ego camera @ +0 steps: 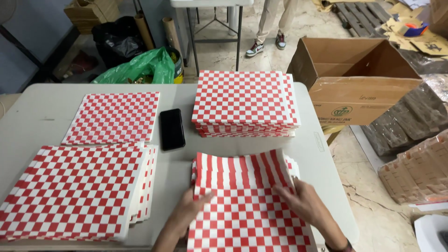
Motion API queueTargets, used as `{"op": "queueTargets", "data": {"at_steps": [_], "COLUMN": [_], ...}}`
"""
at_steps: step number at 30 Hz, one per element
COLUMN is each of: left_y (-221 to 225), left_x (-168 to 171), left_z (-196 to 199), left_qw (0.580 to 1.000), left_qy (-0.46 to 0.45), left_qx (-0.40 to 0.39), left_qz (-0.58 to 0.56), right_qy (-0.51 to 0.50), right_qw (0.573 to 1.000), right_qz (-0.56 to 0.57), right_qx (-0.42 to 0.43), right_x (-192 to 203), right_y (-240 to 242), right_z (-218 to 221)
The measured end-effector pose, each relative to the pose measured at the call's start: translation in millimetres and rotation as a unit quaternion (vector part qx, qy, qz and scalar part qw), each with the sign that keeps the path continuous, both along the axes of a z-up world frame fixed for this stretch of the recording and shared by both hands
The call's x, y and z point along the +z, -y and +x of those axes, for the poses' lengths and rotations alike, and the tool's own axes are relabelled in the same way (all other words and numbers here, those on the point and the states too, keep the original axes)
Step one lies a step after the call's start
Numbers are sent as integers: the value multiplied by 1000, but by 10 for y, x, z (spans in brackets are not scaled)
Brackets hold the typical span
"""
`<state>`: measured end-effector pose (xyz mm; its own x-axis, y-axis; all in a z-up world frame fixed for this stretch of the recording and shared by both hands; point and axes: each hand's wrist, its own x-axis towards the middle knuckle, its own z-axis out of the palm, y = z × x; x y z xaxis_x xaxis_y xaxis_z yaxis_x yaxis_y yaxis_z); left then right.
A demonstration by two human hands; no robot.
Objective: Stack and organize checkered paper sheets into multiple piles on a table.
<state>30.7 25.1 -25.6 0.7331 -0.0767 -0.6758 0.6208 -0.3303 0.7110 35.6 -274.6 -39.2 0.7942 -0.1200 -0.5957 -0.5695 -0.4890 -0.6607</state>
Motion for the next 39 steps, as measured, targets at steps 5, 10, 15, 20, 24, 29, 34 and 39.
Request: {"op": "queueTargets", "data": {"at_steps": [5,10,15,20,24,29,34,39], "left_y": [209,111,-61,283,108,398,134,45], "left_x": [35,255,-393,-43,-28,10,176,-252], "left_z": [-111,-18,133,-48,72,-61,-44,-59], "left_qw": [947,975,988,883,938,868,930,953], "left_qy": [246,165,149,281,221,310,296,286], "left_qx": [-145,-110,35,-216,-148,-199,-131,-46], "left_qz": [149,101,-32,308,221,332,172,87], "right_qy": [282,20,135,239,164,242,205,161], "right_qw": [904,994,981,893,963,875,947,977], "right_qz": [-231,-82,-112,-320,-187,-327,-183,-101], "right_qx": [224,68,80,207,102,263,165,98], "right_x": [-643,147,-142,-455,74,-375,-26,-81], "right_y": [172,-7,-32,-60,-192,-120,-66,-33], "right_z": [-98,81,197,55,84,64,71,79]}}
